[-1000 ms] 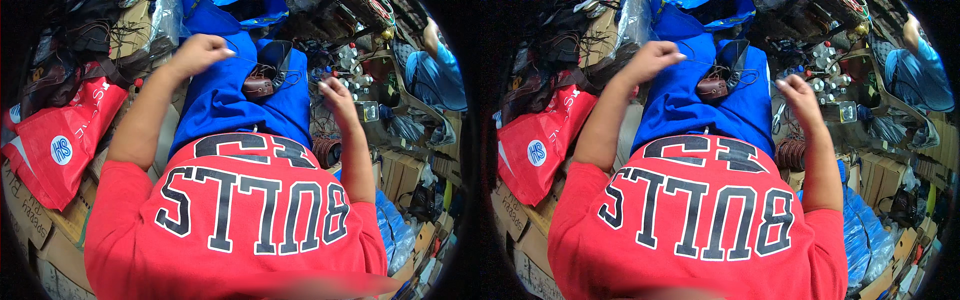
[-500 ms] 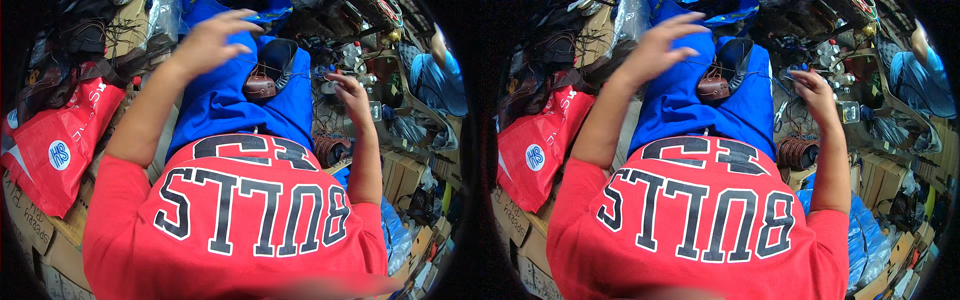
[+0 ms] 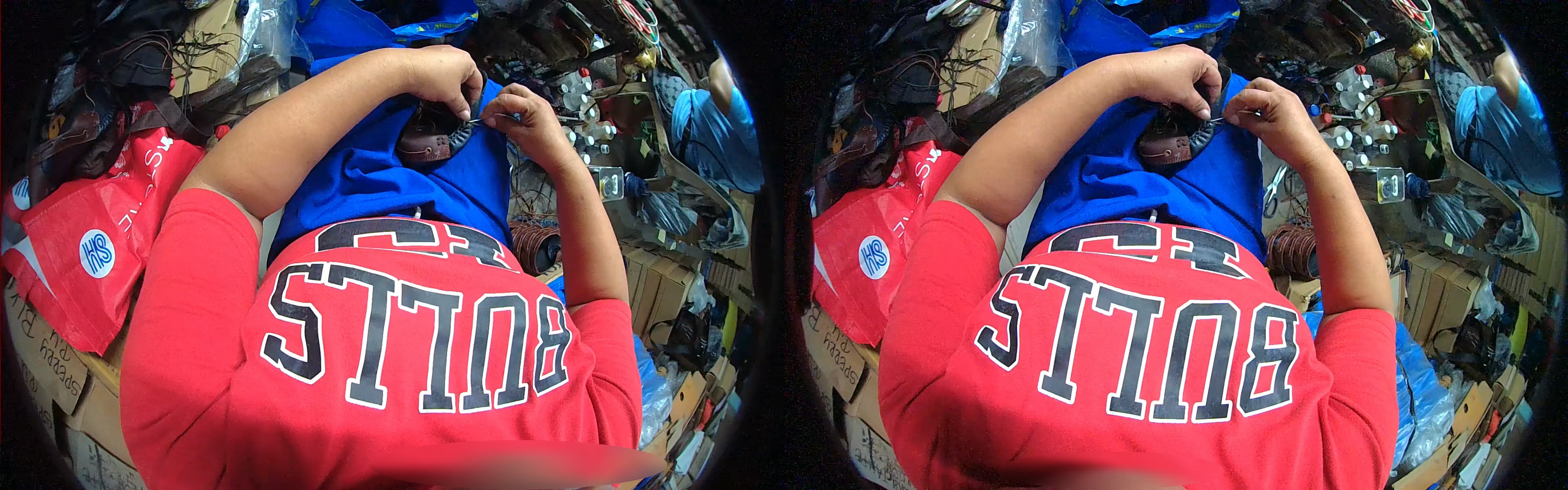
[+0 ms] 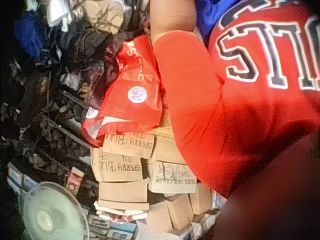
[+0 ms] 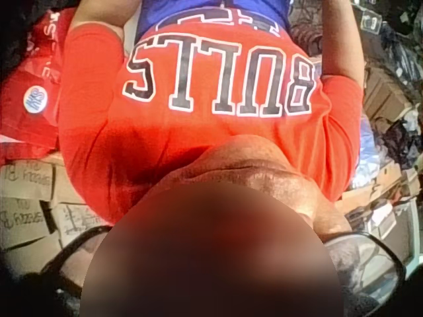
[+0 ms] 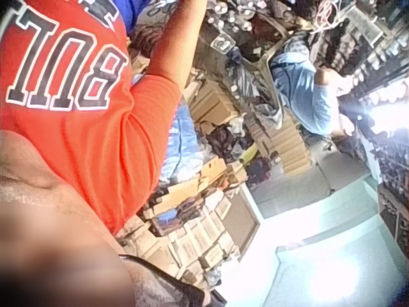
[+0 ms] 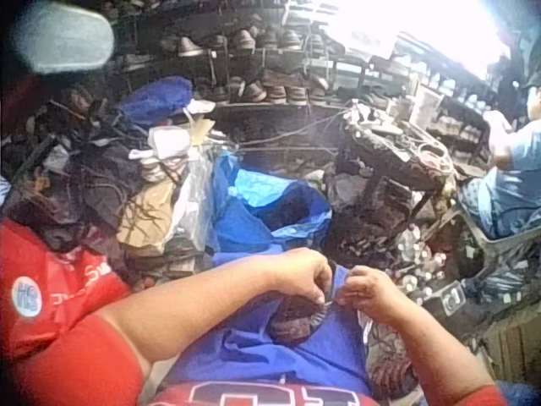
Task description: Hand-stitching or sewing a leather shoe component using a needle and thread.
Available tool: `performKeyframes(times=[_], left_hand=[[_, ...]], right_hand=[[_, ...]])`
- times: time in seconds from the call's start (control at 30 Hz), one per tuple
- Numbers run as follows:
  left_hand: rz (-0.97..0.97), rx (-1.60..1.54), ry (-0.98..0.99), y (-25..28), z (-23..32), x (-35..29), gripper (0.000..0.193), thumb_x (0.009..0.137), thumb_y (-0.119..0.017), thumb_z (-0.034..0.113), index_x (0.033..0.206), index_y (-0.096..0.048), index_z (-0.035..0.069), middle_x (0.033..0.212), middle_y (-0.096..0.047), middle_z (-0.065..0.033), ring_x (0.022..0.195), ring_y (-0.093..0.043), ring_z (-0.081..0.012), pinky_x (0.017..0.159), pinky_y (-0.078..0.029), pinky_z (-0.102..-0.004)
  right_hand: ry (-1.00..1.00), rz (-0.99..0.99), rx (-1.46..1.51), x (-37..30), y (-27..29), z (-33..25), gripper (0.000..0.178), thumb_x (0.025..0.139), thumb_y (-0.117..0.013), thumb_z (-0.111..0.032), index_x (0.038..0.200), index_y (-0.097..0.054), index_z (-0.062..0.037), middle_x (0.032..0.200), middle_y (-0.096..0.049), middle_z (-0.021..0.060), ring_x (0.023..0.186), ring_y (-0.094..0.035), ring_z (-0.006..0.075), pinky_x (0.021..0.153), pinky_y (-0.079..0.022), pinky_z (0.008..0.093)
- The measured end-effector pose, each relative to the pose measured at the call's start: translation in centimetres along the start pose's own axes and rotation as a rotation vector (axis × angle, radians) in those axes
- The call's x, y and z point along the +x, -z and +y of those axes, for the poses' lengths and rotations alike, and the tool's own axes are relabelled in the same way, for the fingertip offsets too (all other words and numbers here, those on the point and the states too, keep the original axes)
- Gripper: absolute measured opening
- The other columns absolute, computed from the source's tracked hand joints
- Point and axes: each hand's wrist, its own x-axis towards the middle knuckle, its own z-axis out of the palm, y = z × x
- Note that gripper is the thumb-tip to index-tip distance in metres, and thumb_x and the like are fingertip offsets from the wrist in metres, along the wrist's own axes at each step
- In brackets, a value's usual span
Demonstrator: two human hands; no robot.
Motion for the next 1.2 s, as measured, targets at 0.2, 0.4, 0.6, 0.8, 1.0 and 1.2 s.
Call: performKeyframes(times=[0.2, 0.4, 0.6, 0.8, 1.0, 1.2], left_hand=[[-0.041, -0.118, 0.023, -0.3, -0.9, 0.2, 0.027, 0.07, -0.076, 0.017, 0.091, -0.068, 0.002, 0.085, -0.067, -0.0079, 0.078, -0.063, -0.0168, 0.072, -0.049, -0.0297], [-0.14, -0.146, -0.024, -0.3, -1.4, -0.3, 0.031, 0.076, -0.07, 0.015, 0.106, -0.067, 0.005, 0.094, -0.066, -0.0096, 0.089, -0.062, -0.0188, 0.082, -0.047, -0.03], [-0.197, -0.054, -0.05, -0.2, -1.0, -0.4, 0.033, 0.077, -0.067, 0.013, 0.109, -0.067, 0.007, 0.098, -0.064, -0.0114, 0.092, -0.061, -0.0225, 0.084, -0.046, -0.0314], [-0.2, 0.185, -0.1, -0.6, -1.1, 0.9, 0.037, 0.068, -0.072, 0.009, 0.105, -0.068, 0.008, 0.1, -0.063, -0.0142, 0.094, -0.061, -0.0287, 0.084, -0.046, -0.0339], [0.04, 0.157, -0.044, -1.1, -1.6, 1.7, 0.037, 0.06, -0.076, 0.01, 0.096, -0.068, 0.008, 0.096, -0.062, -0.0126, 0.096, -0.06, -0.0302, 0.082, -0.048, -0.0348], [0.697, 0.298, -0.132, -2.7, -0.6, -3.4, 0.048, 0.065, -0.076, 0.016, 0.109, -0.06, 0.009, 0.094, -0.062, -0.0152, 0.095, -0.06, -0.0301, 0.081, -0.048, -0.0356]], right_hand=[[0.039, 0.071, 0.048, -0.9, -1.8, 1.3, 0.01, 0.075, -0.069, -0.001, 0.084, -0.068, -0.0058, 0.079, -0.059, 0.0037, 0.077, -0.059, 0.0152, 0.069, -0.047, 0.027], [0.071, 0.253, -0.001, -3.2, -3.3, 0.1, 0.019, 0.075, -0.068, -0.001, 0.091, -0.07, -0.0103, 0.078, -0.058, 0.0064, 0.069, -0.059, 0.0183, 0.063, -0.047, 0.0287], [0.088, 0.228, -0.309, -3.7, -3.6, -3.2, 0.022, 0.074, -0.065, -0.004, 0.094, -0.069, -0.0137, 0.078, -0.055, 0.0081, 0.07, -0.058, 0.0246, 0.064, -0.047, 0.034], [0.203, 0.017, -0.836, -2.2, -2.7, -6.2, 0.015, 0.075, -0.054, -0.005, 0.084, -0.065, -0.0055, 0.083, -0.059, 0.0118, 0.08, -0.06, 0.0287, 0.071, -0.046, 0.0386], [-0.083, -0.022, -0.554, 0.1, -3.4, -4.2, 0.012, 0.077, -0.058, -0.003, 0.088, -0.063, -0.0043, 0.087, -0.061, 0.018, 0.082, -0.06, 0.0359, 0.072, -0.048, 0.0398], [-0.411, 0.108, 0.431, -1.5, -2.2, -1.0, 0.021, 0.085, -0.066, -0.025, 0.092, -0.066, -0.005, 0.074, -0.058, -0.003, 0.066, -0.048, 0.0054, 0.062, -0.041, 0.0201]])
